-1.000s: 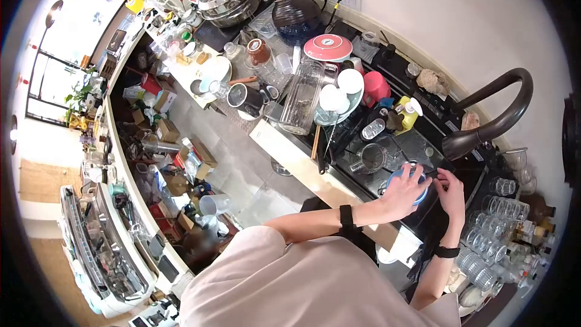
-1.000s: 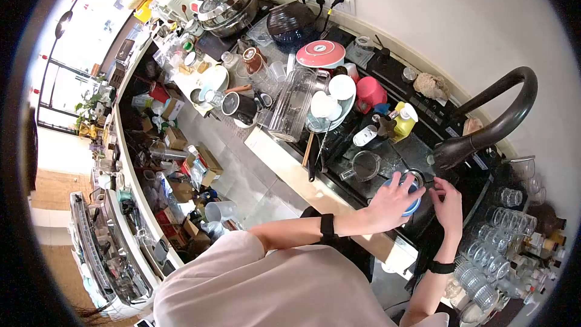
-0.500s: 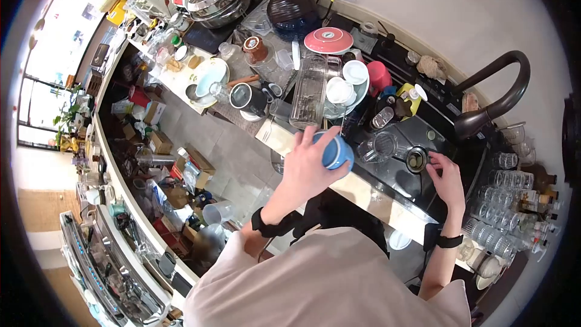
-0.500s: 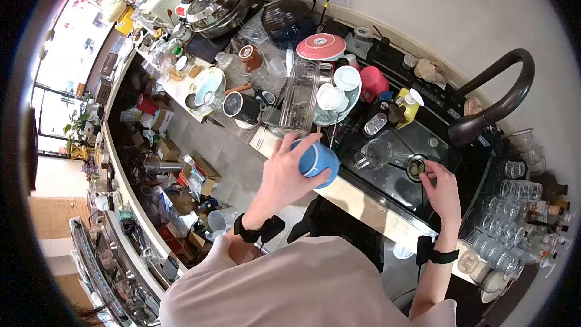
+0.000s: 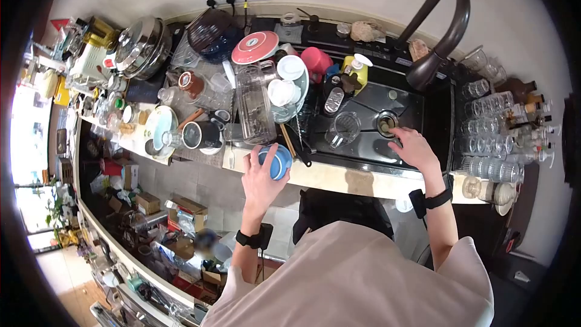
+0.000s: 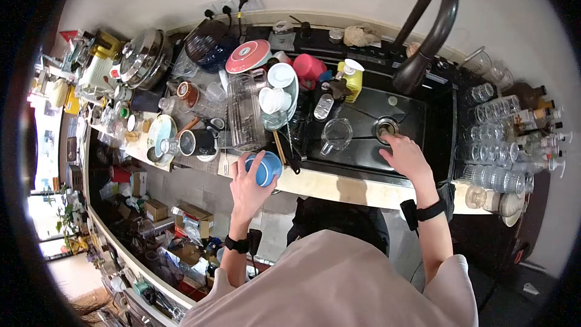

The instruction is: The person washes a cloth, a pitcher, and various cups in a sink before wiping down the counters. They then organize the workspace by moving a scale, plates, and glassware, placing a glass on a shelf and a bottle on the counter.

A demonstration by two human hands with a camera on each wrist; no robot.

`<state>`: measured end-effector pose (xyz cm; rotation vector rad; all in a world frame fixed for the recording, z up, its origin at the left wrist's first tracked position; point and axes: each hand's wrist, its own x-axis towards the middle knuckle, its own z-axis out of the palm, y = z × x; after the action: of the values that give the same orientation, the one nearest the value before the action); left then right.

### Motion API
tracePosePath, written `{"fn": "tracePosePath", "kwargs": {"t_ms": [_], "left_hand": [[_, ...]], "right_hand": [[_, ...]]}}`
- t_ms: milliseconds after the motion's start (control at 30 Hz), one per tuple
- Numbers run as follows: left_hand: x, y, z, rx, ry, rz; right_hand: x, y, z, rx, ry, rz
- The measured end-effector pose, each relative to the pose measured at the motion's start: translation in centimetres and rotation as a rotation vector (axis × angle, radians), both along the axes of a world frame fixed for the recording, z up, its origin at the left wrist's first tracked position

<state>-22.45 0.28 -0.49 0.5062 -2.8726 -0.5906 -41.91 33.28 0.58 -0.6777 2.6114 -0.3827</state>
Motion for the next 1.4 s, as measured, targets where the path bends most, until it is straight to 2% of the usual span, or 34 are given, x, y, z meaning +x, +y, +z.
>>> {"fn": "tracePosePath", "kwargs": {"t_ms": [200,300,367,467,567,600,733,767,833,933,1033,1067,1167,1200,1300,1333,1400], "left_hand": [[0.0,-0.4,-2.4,-0.045,-0.011,-0.015],[-0.1,-0.6,-3.0,-0.057,0.018,-0.022],[-0.2,-0.2,-3.0,-0.057,0.026,0.014],[-0.3,0.4,-2.3,-0.074,0.029,0.06],[-0.2,1.6,-0.5,-0.085,0.054,0.089],[-0.1,2.0,0.1,-0.087,0.067,0.096],[-0.4,4.0,1.7,-0.019,0.23,0.091],[-0.9,4.5,1.8,0.042,0.227,0.037],[-2.2,5.9,1.9,0.169,0.22,-0.066],[-6.7,9.4,2.0,0.246,0.151,-0.164],[-10.2,12.0,-0.8,0.209,0.036,-0.274],[-10.9,12.4,-2.7,0.194,-0.009,-0.29],[-11.9,12.4,-4.3,0.21,-0.153,-0.328],[-12.5,11.9,-5.2,0.396,-0.054,-0.359],[-13.4,11.1,-6.0,0.567,-0.039,-0.348],[-13.6,11.4,-5.6,0.604,0.001,-0.308],[-13.8,11.8,-5.1,0.498,0.028,-0.284]], "right_hand": [[1.3,2.4,-3.0,0.039,-0.068,-0.037],[1.3,1.3,-5.0,-0.151,-0.129,-0.034],[1.4,-2.1,-5.4,-0.444,-0.052,-0.075],[0.8,-5.8,-5.1,-0.378,0.11,0.062],[-0.2,-8.1,-6.7,-0.277,0.09,0.186],[-0.8,-8.8,-7.2,-0.351,0.097,0.177],[-3.3,-8.2,-8.0,-0.32,-0.022,0.013],[-3.8,-7.2,-9.0,-0.365,0.092,-0.041],[-4.9,-5.0,-8.7,-0.463,0.082,-0.181],[-6.7,-1.2,-8.1,-0.475,-0.113,-0.456],[-8.0,1.5,-7.6,-0.701,-0.468,-0.678],[-8.1,2.2,-7.1,-0.729,-0.525,-0.709],[-8.6,3.9,-5.6,-0.789,-0.674,-0.799],[-8.6,4.4,-5.8,-0.794,-0.718,-0.829],[-8.7,5.4,-8.5,-0.75,-0.874,-0.871],[-8.9,5.5,-9.4,-0.75,-0.948,-0.897],[-8.9,5.3,-11.1,-0.751,-1.054,-0.933]]}}
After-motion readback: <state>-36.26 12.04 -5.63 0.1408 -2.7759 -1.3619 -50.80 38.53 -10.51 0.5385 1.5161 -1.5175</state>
